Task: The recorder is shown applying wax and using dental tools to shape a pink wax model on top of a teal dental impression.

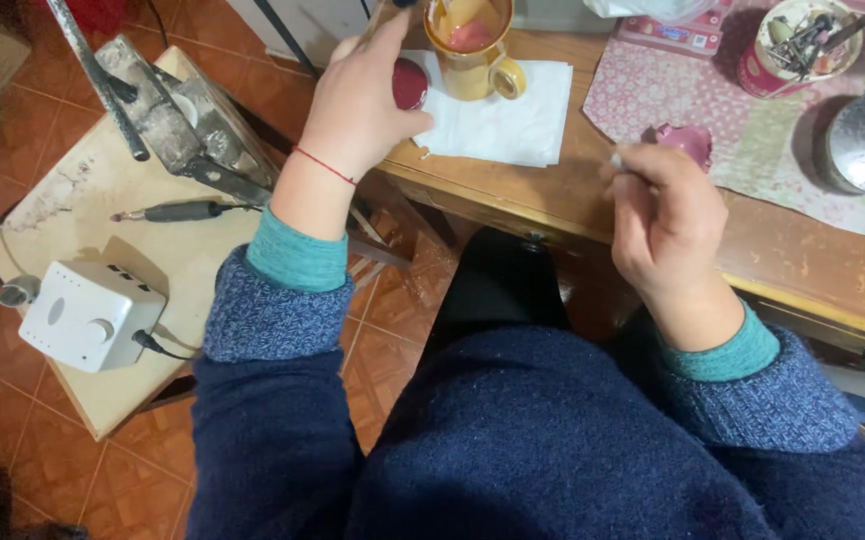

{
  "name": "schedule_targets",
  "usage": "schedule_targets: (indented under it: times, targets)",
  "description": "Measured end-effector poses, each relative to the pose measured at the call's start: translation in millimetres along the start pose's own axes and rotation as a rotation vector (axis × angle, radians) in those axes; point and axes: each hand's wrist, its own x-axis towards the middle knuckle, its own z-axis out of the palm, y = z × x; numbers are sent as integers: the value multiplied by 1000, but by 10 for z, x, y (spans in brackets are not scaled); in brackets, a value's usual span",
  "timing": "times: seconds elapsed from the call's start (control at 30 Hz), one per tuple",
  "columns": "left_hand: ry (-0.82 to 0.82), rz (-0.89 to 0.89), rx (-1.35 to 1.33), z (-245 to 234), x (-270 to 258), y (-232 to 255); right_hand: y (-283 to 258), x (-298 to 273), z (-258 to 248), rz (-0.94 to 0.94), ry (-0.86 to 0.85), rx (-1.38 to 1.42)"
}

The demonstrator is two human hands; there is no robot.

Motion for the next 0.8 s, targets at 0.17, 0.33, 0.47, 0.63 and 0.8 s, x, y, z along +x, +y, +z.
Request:
schedule_targets:
  times: [0.17,0.33,0.47,0.63,0.8]
  targets:
    - [184,82,-135,202,163,145,276,-339,42,345,27,564]
    - [188,-104,-355,415,212,264,55,-51,-162,577,100,1007]
    - [334,68,-178,436,88,456,12,-78,-232,387,105,1053]
    - [282,120,-224,298,-100,769,-143,2,-322,107,98,369]
    - [241,209,-332,179,-241,999,-354,238,-326,39,-81,135]
